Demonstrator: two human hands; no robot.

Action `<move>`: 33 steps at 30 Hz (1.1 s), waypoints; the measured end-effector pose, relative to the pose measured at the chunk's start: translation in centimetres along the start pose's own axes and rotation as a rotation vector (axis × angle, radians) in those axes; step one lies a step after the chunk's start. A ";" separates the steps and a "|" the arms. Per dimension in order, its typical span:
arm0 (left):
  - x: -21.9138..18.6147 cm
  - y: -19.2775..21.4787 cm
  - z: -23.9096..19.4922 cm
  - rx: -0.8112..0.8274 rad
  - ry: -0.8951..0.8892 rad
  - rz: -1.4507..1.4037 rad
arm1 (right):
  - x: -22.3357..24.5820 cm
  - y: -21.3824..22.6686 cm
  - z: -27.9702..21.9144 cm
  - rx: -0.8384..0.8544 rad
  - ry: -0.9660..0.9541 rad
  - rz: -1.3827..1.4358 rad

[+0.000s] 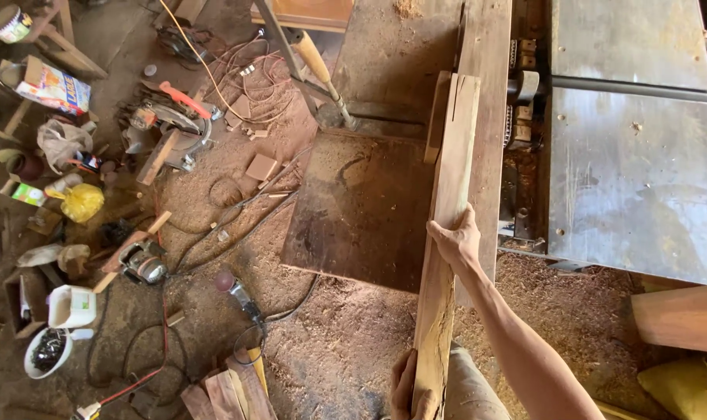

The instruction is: Inspecting and moving wooden planks near a jointer machine in a workshop

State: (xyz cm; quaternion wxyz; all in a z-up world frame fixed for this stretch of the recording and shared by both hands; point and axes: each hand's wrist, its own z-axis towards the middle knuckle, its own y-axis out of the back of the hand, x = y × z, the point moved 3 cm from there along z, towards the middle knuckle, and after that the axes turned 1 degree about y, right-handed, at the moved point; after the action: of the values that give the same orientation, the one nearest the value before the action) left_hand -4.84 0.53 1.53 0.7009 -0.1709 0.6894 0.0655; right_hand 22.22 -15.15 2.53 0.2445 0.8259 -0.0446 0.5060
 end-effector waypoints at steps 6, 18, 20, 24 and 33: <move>5.1 0.7 2.7 0.239 0.061 0.222 | 1.6 -0.1 2.0 -0.014 -0.032 0.012; 7.8 -2.9 6.2 0.186 0.148 0.441 | 1.9 -0.6 7.0 -0.049 0.046 0.022; 7.2 -3.6 7.2 0.164 -0.031 0.368 | 1.6 -0.9 8.4 -0.050 0.061 0.036; 6.8 -5.0 9.0 0.157 -0.004 0.400 | 3.3 -0.9 9.6 -0.040 0.056 0.036; 6.1 -8.0 12.7 0.098 -0.233 0.324 | 4.4 -1.2 14.2 -0.073 0.068 0.053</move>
State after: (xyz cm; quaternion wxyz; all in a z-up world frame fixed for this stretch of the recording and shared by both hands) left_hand 9.98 -3.61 -3.41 0.7635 -0.0147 0.6247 0.1634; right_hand 36.34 -19.74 0.65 0.2623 0.7974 -0.0765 0.5380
